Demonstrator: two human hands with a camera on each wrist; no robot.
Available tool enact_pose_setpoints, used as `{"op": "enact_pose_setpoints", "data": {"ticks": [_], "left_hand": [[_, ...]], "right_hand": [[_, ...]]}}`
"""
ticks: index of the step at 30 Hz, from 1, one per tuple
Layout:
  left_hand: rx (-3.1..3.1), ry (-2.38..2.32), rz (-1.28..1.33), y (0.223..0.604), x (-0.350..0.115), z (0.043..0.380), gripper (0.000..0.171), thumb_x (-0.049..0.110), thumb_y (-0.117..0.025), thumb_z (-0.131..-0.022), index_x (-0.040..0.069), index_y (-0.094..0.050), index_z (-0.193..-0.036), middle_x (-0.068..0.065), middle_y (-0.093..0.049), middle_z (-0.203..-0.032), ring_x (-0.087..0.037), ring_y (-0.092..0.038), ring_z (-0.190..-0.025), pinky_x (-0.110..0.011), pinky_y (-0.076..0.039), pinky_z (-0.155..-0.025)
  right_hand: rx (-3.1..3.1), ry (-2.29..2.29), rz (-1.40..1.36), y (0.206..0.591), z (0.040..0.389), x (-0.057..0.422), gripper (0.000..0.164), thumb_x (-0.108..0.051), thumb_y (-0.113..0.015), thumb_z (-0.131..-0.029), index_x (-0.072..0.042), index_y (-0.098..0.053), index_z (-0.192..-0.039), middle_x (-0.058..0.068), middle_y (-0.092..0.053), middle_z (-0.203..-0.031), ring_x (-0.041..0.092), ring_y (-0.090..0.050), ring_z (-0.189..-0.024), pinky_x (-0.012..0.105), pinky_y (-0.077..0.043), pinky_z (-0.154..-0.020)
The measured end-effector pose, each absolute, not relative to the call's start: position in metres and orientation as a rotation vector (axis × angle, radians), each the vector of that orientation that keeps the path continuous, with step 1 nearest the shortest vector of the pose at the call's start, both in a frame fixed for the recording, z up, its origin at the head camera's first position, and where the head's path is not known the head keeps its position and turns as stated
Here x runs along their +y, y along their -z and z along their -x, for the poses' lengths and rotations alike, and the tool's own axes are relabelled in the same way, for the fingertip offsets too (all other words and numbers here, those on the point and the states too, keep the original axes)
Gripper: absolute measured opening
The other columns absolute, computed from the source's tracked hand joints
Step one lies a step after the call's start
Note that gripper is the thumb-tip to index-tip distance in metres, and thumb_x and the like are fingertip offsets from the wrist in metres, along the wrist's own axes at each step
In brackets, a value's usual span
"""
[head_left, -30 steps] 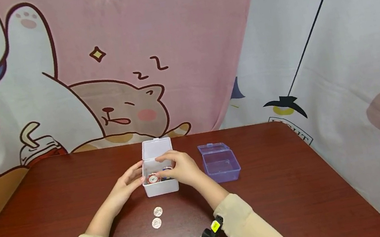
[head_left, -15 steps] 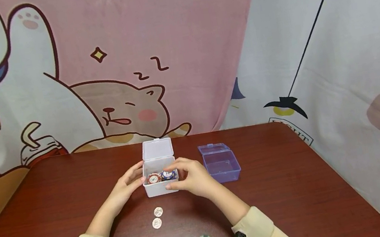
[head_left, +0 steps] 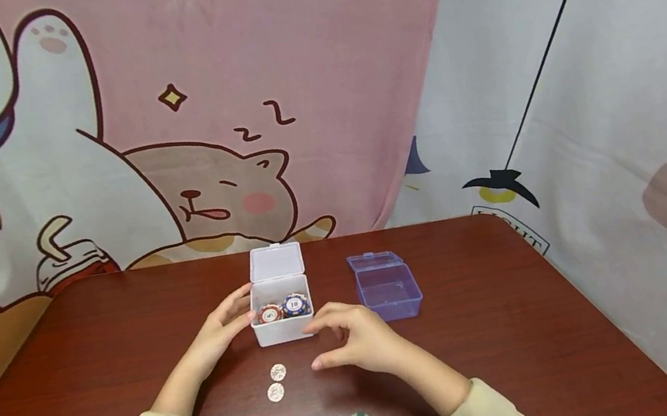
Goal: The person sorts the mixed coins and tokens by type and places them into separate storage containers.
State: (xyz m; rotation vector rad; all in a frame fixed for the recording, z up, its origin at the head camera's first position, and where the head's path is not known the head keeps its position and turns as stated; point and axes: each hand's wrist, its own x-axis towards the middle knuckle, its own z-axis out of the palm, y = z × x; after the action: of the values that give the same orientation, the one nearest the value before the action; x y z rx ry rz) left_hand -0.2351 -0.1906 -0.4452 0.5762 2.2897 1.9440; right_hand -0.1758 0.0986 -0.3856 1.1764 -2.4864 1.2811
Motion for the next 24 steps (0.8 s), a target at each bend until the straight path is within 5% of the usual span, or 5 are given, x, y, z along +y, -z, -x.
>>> {"op": "enact_pose_setpoints", "data": {"ticks": [9,24], "left_hand": [[2.289,-1.947,-0.576,0.446,-0.19,0.235,0.057,0.011,-0.058,-0.095,0.007,-0.035,-0.147,-0.026,-0.045,-0.139,-0.037,-0.044,-0.124,-0.05,-0.031,-0.099],[2.283,-1.949,-0.561,0.445,-0.19,0.235,0.057,0.011,-0.058,-0.095,0.007,-0.035,-0.147,-0.025,-0.045,-0.139,-0.037,-0.043,-0.125,-0.048,-0.032,-0.099]], "right_hand": [[-2.552,-1.272,-1.292,0.393,0.159,0.112,0.045,-0.023,-0.087,-0.069,-0.016,-0.072,-0.111,-0.006,-0.065,-0.099,0.018,-0.052,-0.065,0.018,-0.04,-0.057],[-2.682,-1.122,-1.444,0.41,0.141,0.136,0.047,-0.026,-0.087,-0.067,-0.018,-0.072,-0.112,-0.016,-0.064,-0.102,0.0,-0.046,-0.064,0.014,-0.039,-0.056]]}}
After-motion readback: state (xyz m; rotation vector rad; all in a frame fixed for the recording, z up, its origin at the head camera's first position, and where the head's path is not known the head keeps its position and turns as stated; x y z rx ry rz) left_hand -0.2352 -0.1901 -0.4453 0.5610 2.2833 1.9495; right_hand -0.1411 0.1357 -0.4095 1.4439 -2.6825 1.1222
